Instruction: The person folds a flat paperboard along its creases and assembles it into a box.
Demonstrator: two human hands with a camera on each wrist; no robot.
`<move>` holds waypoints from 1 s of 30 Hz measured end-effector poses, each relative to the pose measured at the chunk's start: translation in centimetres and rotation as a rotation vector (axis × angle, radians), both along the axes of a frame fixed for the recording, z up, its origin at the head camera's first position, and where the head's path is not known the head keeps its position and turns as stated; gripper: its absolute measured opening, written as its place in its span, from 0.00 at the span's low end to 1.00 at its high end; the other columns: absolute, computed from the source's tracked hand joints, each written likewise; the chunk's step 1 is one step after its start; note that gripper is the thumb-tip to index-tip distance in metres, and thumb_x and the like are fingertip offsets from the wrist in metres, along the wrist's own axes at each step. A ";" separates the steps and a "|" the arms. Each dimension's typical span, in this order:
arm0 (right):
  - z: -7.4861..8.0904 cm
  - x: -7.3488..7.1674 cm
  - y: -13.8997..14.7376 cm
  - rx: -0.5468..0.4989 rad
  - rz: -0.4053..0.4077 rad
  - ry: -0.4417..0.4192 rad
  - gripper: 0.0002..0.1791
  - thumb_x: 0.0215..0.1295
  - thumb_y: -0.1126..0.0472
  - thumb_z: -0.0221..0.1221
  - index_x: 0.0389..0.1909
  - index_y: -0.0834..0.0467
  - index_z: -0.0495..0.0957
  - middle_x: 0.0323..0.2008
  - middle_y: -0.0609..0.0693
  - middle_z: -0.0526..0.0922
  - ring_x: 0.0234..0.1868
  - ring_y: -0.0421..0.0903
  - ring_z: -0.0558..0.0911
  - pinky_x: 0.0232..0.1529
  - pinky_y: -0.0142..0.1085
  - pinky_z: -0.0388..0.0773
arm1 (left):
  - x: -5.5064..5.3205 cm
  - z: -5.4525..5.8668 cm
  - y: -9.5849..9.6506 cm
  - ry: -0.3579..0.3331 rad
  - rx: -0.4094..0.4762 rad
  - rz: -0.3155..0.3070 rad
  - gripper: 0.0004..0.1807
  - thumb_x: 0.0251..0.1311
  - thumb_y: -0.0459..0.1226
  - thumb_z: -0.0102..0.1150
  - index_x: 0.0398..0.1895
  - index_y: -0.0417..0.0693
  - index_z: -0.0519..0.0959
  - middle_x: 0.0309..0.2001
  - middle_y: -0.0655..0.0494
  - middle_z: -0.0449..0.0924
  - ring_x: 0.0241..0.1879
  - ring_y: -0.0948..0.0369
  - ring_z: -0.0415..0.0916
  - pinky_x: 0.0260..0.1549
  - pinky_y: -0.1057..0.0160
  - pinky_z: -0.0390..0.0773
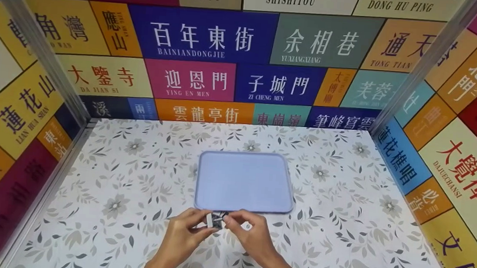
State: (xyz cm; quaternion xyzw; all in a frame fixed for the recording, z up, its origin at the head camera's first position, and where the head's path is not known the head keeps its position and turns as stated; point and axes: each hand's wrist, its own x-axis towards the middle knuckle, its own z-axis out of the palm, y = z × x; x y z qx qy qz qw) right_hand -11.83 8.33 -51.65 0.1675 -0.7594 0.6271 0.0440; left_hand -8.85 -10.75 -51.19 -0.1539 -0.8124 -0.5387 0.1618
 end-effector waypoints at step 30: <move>-0.8 -0.5 0.4 -0.032 0.002 0.291 0.16 0.61 0.71 0.66 0.49 0.55 0.83 0.38 0.53 0.85 0.37 0.45 0.83 0.37 0.38 0.86 | 0.0 -0.2 -0.2 0.009 0.009 0.006 0.20 0.52 0.34 0.74 0.48 0.36 0.85 0.36 0.50 0.82 0.35 0.60 0.85 0.36 0.72 0.89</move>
